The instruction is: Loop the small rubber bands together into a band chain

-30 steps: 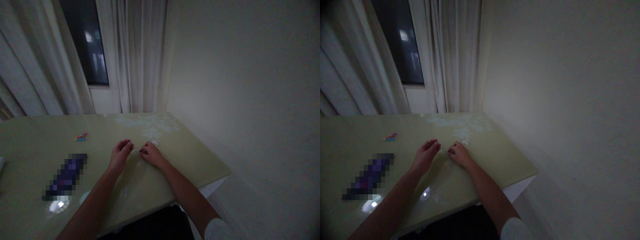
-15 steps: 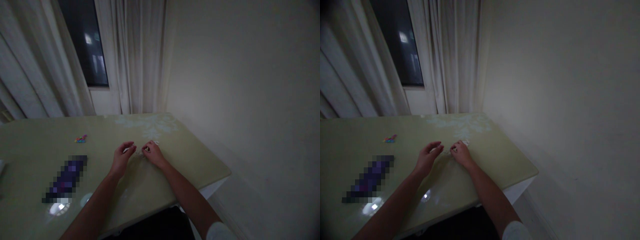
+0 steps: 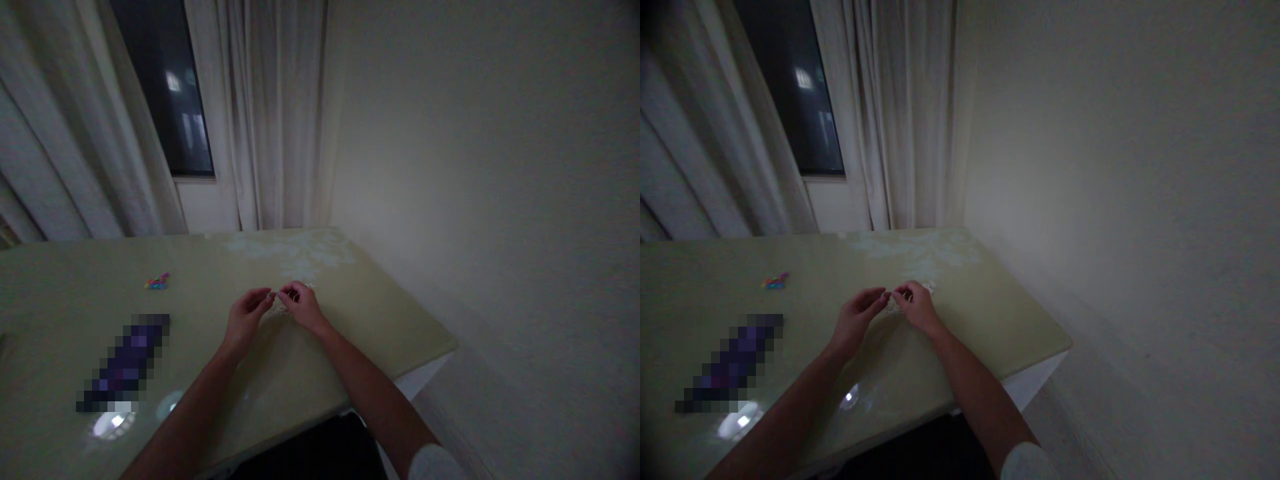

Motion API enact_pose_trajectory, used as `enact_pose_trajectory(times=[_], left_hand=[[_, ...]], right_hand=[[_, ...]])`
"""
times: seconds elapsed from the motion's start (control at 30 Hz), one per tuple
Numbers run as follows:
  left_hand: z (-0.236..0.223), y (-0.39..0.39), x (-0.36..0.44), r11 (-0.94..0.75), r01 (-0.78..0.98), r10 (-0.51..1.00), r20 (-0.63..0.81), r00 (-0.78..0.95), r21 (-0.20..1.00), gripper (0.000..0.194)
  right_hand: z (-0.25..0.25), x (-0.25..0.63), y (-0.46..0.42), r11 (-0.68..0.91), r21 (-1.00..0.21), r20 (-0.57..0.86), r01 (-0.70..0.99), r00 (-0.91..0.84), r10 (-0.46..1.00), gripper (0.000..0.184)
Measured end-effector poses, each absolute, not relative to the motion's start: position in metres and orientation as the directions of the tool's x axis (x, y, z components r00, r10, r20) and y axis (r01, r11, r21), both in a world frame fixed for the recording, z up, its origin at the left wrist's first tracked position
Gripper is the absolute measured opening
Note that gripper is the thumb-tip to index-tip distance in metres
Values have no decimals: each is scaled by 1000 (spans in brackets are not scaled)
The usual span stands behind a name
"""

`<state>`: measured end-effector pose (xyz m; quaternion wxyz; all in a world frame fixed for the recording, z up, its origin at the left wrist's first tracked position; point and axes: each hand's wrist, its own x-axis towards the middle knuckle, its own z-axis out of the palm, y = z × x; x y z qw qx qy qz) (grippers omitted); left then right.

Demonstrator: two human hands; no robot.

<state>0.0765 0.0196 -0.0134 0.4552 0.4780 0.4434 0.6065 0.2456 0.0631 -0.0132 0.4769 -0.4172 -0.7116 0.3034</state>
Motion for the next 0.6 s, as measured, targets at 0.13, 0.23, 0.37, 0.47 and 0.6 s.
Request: enact_pose_trajectory(times=[0.13, 0.23, 0.37, 0.47, 0.6], left_hand=[[-14, 19, 76, -180, -122, 979, 165, -123, 976, 21], [-15, 19, 76, -175, -122, 980, 161, -116, 977, 22], [-15, 19, 78, -180, -115, 980, 168, -108, 977, 22], [-16, 19, 79, -185, -102, 979, 173, -109, 978, 22], [-19, 20, 81, -192, -94, 976, 180, -120, 977, 23]], right_hand=[[-11, 245, 61, 470, -833, 426, 292, -205, 882, 13], [-7, 245, 57, 491, -821, 439, 290, -229, 869, 11], [-4, 245, 53, 524, -801, 466, 289, -246, 850, 6], [-3, 246, 53, 543, -787, 485, 295, -250, 838, 5], [-2, 248, 52, 562, -768, 499, 307, -262, 826, 6]])
